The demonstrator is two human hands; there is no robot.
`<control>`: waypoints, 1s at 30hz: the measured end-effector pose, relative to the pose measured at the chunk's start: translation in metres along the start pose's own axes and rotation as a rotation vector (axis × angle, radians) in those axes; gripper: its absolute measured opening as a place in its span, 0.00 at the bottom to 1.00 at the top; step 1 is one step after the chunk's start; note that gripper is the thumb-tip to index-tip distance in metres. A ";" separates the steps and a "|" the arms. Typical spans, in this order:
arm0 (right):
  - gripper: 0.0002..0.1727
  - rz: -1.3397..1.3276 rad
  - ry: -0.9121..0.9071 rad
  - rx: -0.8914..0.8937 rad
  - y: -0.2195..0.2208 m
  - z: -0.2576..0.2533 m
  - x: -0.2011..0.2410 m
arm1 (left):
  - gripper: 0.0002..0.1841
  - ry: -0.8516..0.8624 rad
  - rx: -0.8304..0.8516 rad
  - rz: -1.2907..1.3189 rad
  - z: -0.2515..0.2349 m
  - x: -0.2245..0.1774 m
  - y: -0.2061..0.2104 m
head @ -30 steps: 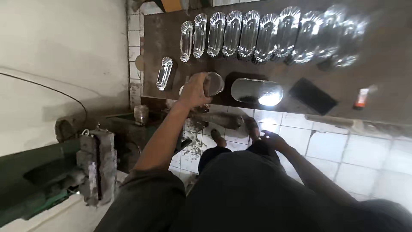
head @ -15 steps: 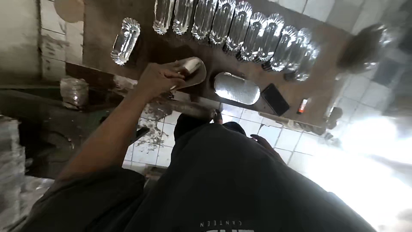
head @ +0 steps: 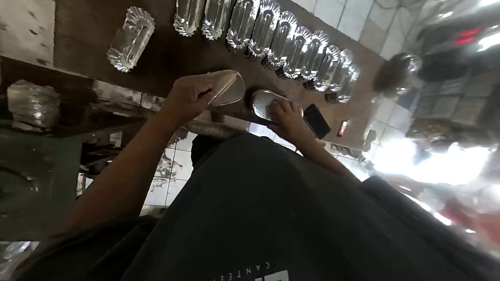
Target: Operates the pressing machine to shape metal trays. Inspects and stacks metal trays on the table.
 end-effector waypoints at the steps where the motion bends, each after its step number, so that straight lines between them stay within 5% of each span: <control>1: 0.29 -0.047 -0.049 0.031 0.002 -0.008 -0.009 | 0.15 -0.028 0.000 -0.073 0.004 -0.008 -0.001; 4: 0.20 -0.371 -0.256 0.087 -0.009 -0.020 -0.042 | 0.20 -0.263 -0.235 -0.218 0.038 -0.055 -0.011; 6: 0.15 -0.579 -0.288 0.185 -0.016 -0.027 -0.057 | 0.19 -0.276 -0.677 0.142 0.085 -0.084 -0.011; 8: 0.15 -0.688 -0.233 0.317 -0.026 -0.035 -0.067 | 0.18 -0.269 -0.945 0.742 0.128 -0.123 0.003; 11: 0.17 -0.773 -0.112 0.483 -0.041 -0.046 -0.070 | 0.20 -0.408 -0.885 1.226 0.178 -0.188 0.052; 15: 0.14 -0.843 0.008 0.552 -0.046 -0.045 -0.065 | 0.16 -0.467 -0.858 1.303 0.209 -0.226 0.096; 19: 0.14 -0.715 0.051 0.412 -0.045 -0.033 -0.060 | 0.09 -0.218 -0.892 1.286 0.217 -0.221 0.066; 22: 0.15 -0.426 0.097 0.066 -0.058 -0.005 -0.020 | 0.14 -0.194 -0.981 1.141 0.226 -0.208 0.032; 25: 0.23 -0.072 0.205 -0.310 -0.059 0.020 0.021 | 0.14 -0.358 -1.001 1.038 0.248 -0.182 0.028; 28: 0.30 0.016 0.404 -0.198 -0.038 0.017 0.039 | 0.13 -0.673 -0.938 1.048 0.272 -0.158 0.052; 30: 0.30 -0.065 0.491 -0.172 -0.039 0.018 0.059 | 0.15 -0.738 -0.925 1.122 0.289 -0.129 0.049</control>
Point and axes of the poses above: each hand's wrist, its own z-axis away from the middle knuckle, its own y-axis out of the palm, x = y × z, the point moved 1 cm from there along -z, towards the middle knuckle, and after that the axes turned 2 degrees about x, right-handed, at the moved point
